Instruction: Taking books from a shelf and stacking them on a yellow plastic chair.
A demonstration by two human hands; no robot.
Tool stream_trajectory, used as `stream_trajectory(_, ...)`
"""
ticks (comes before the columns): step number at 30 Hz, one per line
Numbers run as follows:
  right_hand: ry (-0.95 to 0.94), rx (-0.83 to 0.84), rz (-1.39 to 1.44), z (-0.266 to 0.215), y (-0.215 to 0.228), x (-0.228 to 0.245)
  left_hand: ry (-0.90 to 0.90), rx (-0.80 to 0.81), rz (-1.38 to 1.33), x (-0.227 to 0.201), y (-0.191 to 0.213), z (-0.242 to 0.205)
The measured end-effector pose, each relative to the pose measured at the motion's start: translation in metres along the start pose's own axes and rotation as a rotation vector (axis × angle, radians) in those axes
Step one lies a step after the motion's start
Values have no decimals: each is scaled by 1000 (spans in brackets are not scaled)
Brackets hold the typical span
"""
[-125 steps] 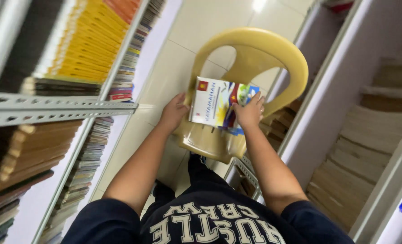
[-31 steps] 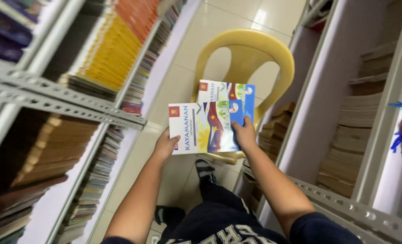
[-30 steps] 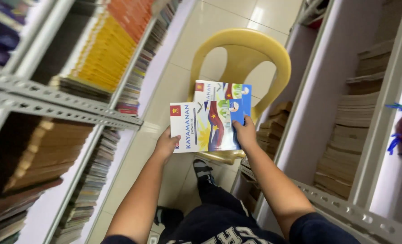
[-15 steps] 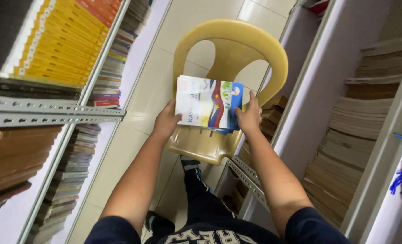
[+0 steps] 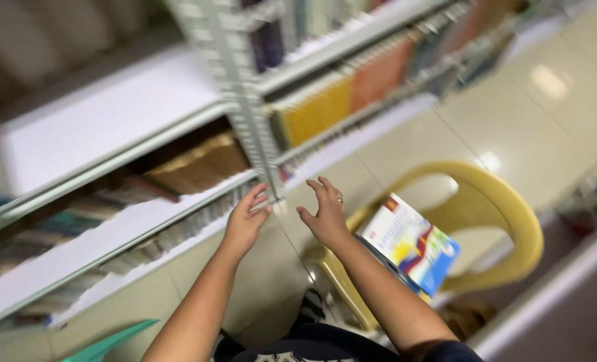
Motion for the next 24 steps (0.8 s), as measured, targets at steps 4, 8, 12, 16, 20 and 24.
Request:
stream_trajectory(4, 291, 101, 33, 32, -61, 122, -412, -211, -183, -7, 142, -50)
stream_trajectory(8, 594, 111, 13, 33, -107, 276, -503, -488, -276, -8, 270, -123)
stream_trajectory(12, 807, 39, 56, 20, -144, 425, -689, -619, -337, 21, 388, -169)
stream_trajectory(16, 1058, -180, 110, 3, -163, 555, -759, -656, -376, -1, 475, -236)
stream_trajectory(20, 1217, -406, 29, 3, -166, 652, -849, -688, -413, -11, 536, -273)
stream_trajectory(24, 1253, -456, -118, 25, -174, 699, -800, -672, -424, -22, 567, -280)
Point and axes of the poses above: each hand's wrist, its own z-axis towards the middle knuckle, its own y-axis out of the back of the hand, x = y × z, the point moved 5 cm from there along z, towards the middle knuckle, and after that the axes turned 1 degree about y, right-handed, at the moved point
